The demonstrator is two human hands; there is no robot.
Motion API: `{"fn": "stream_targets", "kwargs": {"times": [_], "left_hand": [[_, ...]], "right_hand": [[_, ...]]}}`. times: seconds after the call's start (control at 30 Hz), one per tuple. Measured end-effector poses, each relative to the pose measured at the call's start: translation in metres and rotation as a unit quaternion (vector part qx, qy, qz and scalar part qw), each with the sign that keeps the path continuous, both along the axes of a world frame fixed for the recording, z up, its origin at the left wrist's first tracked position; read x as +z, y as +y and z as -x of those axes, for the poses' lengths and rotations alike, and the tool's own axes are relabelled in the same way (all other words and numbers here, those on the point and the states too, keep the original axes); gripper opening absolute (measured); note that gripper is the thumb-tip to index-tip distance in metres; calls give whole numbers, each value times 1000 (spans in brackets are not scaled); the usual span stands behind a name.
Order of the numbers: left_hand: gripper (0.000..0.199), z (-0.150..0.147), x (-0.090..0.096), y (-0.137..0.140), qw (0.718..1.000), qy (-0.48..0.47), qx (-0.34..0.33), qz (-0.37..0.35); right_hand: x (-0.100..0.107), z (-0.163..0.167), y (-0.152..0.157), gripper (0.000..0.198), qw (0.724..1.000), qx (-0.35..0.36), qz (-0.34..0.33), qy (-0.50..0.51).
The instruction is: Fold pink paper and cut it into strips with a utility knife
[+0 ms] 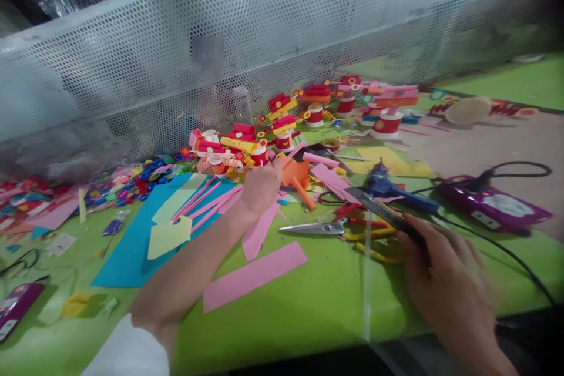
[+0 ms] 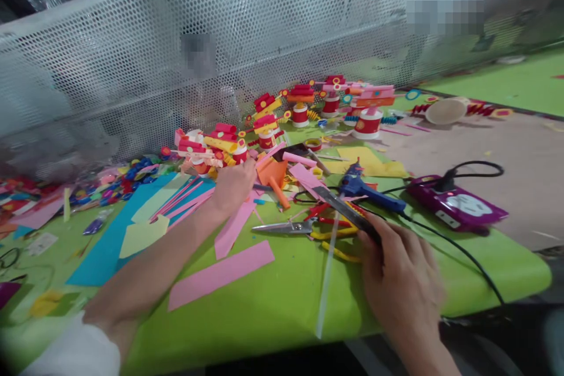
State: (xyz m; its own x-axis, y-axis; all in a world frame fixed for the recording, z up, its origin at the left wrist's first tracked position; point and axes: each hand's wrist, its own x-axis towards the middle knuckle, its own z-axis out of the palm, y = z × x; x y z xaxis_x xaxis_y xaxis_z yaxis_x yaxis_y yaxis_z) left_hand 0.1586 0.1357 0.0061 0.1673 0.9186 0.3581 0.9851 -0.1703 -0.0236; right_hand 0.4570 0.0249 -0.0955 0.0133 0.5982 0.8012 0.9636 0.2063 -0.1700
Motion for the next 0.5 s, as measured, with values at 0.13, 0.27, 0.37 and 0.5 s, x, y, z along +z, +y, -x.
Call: {"fn": "stream_targets", "kwargs": {"times": [0.13, 0.27, 0.37, 0.5], "left_hand": [[22, -7, -9, 10, 1000, 9, -24, 11], [41, 2, -4, -2, 996, -19, -81, 30], [35, 25, 14, -30, 991, -63, -116, 20], [31, 86, 30, -82, 977, -163, -133, -45]], "right_hand": [[0, 2, -1, 43, 1000, -2, 5, 8], [0, 2, -1, 44, 1000, -6, 10, 10], [-1, -1, 1, 48, 999, -11, 36, 16], [-6, -5, 4, 53, 996, -18, 77, 30]]}}
